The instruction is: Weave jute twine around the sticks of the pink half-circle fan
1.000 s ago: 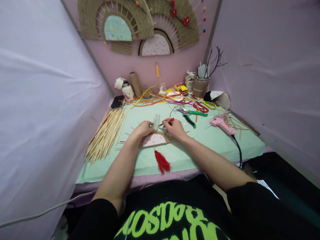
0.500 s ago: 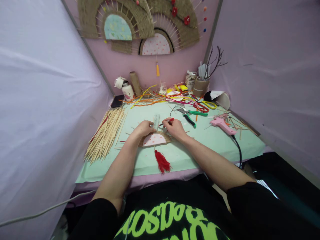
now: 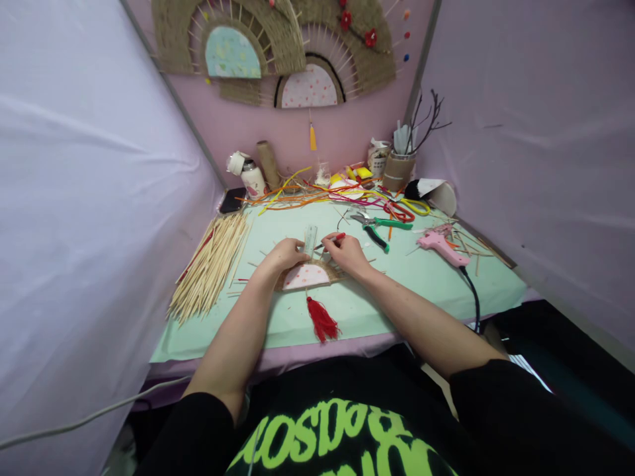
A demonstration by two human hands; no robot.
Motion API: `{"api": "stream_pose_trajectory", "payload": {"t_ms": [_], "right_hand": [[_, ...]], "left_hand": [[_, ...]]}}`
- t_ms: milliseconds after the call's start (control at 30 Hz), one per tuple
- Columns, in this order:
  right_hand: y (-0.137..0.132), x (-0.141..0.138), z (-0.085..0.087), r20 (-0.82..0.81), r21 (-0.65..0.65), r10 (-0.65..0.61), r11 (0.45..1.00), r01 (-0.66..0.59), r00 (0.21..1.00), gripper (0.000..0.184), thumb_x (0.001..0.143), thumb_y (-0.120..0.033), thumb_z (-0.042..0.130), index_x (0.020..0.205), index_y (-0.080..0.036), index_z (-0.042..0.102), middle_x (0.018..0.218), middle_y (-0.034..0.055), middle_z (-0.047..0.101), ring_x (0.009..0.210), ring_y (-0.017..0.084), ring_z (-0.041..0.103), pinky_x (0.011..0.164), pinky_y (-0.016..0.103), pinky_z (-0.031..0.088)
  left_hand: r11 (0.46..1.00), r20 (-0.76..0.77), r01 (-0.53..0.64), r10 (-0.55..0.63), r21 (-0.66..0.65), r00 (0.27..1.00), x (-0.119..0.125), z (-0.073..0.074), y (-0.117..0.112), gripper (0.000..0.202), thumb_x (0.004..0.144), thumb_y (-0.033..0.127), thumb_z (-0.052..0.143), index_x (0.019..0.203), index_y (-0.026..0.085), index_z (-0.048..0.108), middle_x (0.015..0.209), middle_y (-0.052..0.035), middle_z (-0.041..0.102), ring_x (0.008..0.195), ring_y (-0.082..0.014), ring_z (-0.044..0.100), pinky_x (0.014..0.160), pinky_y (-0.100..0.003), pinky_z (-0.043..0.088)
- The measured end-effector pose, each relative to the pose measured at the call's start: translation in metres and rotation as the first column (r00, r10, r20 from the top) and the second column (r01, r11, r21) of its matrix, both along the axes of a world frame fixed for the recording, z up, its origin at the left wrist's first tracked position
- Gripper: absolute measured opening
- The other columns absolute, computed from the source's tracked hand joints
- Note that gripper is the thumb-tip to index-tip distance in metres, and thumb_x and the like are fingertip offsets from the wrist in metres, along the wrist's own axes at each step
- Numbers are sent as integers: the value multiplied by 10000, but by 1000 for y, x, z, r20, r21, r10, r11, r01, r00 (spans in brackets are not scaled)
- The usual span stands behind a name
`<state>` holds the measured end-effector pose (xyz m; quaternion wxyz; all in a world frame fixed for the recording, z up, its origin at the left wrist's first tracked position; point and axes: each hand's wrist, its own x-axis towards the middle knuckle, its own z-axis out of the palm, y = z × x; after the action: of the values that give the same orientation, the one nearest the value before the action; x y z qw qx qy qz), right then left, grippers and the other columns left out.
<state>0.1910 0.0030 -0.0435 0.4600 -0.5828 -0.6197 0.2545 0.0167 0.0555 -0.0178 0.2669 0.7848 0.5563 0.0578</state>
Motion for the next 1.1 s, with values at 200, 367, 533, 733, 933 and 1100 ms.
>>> {"api": "stream_pose_trajectory", "payload": {"t_ms": [200, 367, 533, 733, 933, 1100], "right_hand": [[0, 0, 1, 38, -20, -5, 1000, 6, 999, 265, 818, -253, 461, 669, -148, 654, 689, 52, 702, 638, 146, 612, 614, 222, 413], [-1, 1, 2, 61, -33, -16, 999, 18, 998, 271, 822, -252, 458, 679, -139, 659, 681, 57, 700, 656, 146, 615, 620, 214, 410], [-1, 1, 2, 33, -19, -13, 1000, 14, 999, 260, 823, -251, 466, 672, -152, 654, 701, 46, 707, 652, 144, 621, 615, 215, 405], [1, 0, 0, 20, -18, -5, 1000, 5, 1000, 240, 818, -252, 474, 709, -156, 665, 706, 41, 710, 650, 145, 625, 615, 219, 408], [0, 1, 0, 39, -6, -11, 1000, 12, 999, 257, 815, -241, 465, 669, -150, 656, 699, 55, 704, 664, 155, 627, 636, 232, 417], [-2, 4, 5, -78, 21, -46, 999, 48, 996, 245, 817, -280, 470, 713, -158, 655, 685, 37, 691, 630, 144, 617, 620, 232, 428]], "left_hand": [[1000, 5, -6, 6, -1, 1000, 0, 0, 0, 470, 683, 296, 644, 1127, 145, 675, 707, -21, 662, 610, -137, 550, 558, -229, 365], [1000, 3, -2, 2, -7, 1000, 0, 1, -1, 459, 690, 290, 633, 1122, 140, 677, 694, -14, 656, 605, -132, 544, 555, -225, 365], [1000, 16, 6, -6, -7, 1000, 1, 3, -3, 436, 692, 279, 633, 1104, 145, 687, 664, -5, 640, 574, -119, 521, 540, -218, 351], [1000, 9, 2, -2, -1, 1000, 1, 3, -3, 426, 692, 270, 626, 1092, 138, 691, 659, -6, 637, 584, -123, 526, 537, -218, 347], [1000, 15, 0, 0, -3, 1000, 1, 5, -4, 421, 690, 272, 630, 1082, 132, 692, 658, -3, 636, 591, -126, 537, 541, -221, 353], [1000, 27, 4, -4, -6, 1000, 0, 0, -1, 402, 692, 274, 639, 1063, 131, 699, 676, -10, 656, 609, -135, 558, 552, -223, 367]]}}
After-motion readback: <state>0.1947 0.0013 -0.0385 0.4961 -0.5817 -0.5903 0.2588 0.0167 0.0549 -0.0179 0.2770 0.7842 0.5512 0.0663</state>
